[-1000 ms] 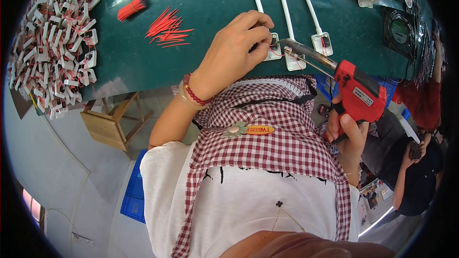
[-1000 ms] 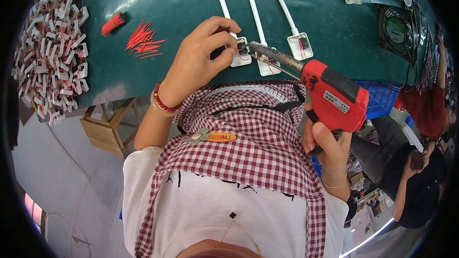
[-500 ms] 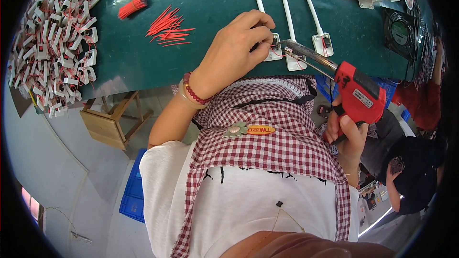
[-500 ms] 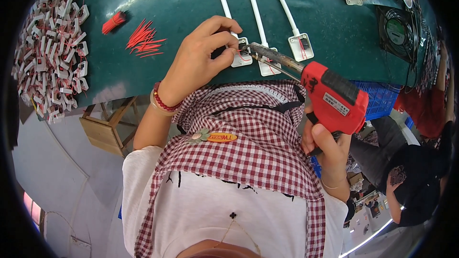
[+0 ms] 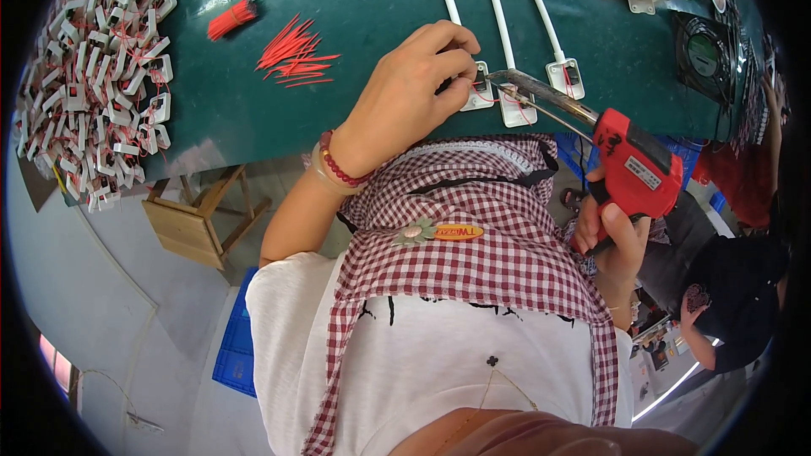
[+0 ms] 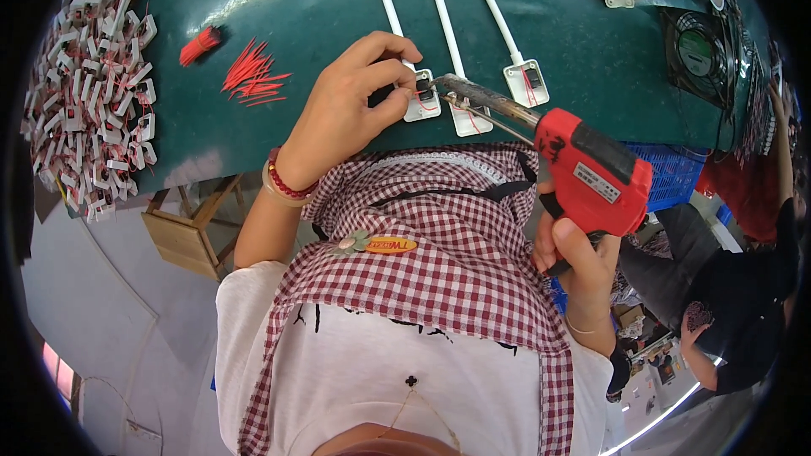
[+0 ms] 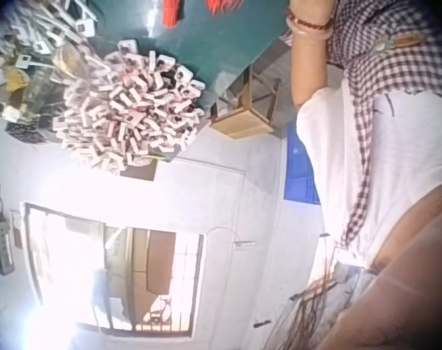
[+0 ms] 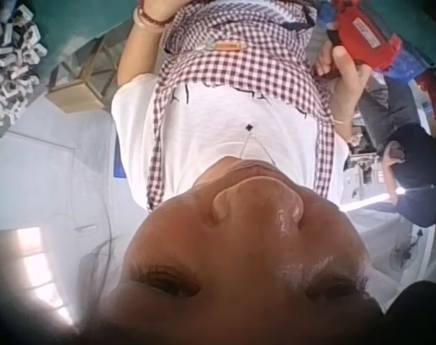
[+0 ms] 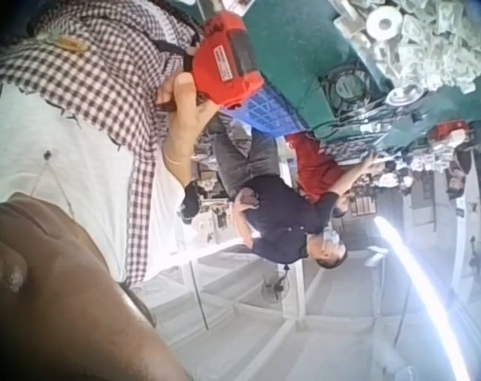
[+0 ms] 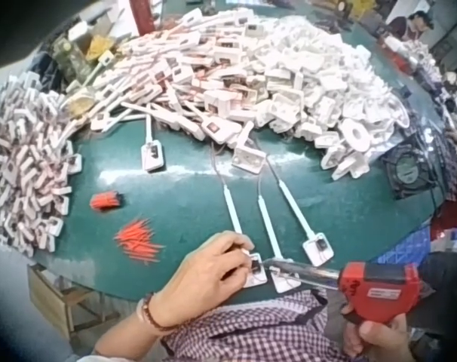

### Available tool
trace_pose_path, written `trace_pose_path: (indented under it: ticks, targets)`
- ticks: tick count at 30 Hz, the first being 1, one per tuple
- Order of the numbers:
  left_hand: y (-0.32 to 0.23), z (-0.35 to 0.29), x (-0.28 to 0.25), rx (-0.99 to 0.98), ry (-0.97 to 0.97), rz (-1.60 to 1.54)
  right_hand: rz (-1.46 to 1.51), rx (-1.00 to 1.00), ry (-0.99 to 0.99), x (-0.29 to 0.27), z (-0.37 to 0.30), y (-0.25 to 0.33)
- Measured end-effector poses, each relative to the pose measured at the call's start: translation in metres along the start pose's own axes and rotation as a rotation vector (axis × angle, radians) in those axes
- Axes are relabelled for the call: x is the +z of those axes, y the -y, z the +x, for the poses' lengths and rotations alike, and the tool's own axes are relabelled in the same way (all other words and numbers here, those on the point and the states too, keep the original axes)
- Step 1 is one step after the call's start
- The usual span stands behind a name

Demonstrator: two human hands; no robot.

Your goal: The person solders wires onto electrical switch components using a soldering gun, positioning the wires by hand and applying the soldering tool to the contacts before gathering more parts from the workbench.

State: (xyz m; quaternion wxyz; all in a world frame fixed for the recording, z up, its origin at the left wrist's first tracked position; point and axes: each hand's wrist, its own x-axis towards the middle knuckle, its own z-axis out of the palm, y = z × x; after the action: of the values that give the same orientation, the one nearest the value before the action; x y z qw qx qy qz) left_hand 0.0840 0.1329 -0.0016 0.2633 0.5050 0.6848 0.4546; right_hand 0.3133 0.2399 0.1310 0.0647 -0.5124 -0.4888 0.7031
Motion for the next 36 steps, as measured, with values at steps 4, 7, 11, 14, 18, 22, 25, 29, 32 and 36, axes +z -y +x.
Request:
trace_pose_path:
  ticks: [4,7,11,14,18,22,25,29,32,36]
  targets:
    - [0.001,0.002,-0.001,-0.001,0.005,-0.004,0.014,-0.034,0.046,0.001,0.006,-0.002]
    - [0.001,0.002,-0.002,-0.004,0.022,-0.004,0.026,-0.025,0.053,0.001,0.005,-0.002]
    - [0.002,0.002,-0.003,0.003,0.023,-0.014,0.034,-0.004,0.050,0.001,0.004,-0.005]
    - [0.000,0.002,-0.004,-0.001,0.028,-0.014,0.053,-0.020,0.036,0.000,0.003,-0.004]
    - [0.002,0.003,-0.004,0.000,0.030,0.000,0.090,-0.036,0.030,-0.004,0.006,-0.002]
    - [-0.005,0.007,-0.003,0.037,0.044,-0.010,0.068,-0.071,0.012,-0.010,0.001,-0.003]
    - [-0.009,0.009,-0.002,-0.011,0.041,-0.008,0.135,-0.031,0.026,-0.016,-0.002,-0.008]
    - [-0.009,0.007,0.001,-0.060,0.093,0.030,0.161,0.064,0.103,-0.025,0.011,-0.002]
    - [-0.021,0.012,0.002,-0.146,0.137,0.006,0.224,-0.053,0.129,-0.033,0.012,-0.006]
    - [-0.023,0.011,0.000,-0.190,0.137,-0.016,0.244,-0.132,0.082,-0.036,0.007,0.000]
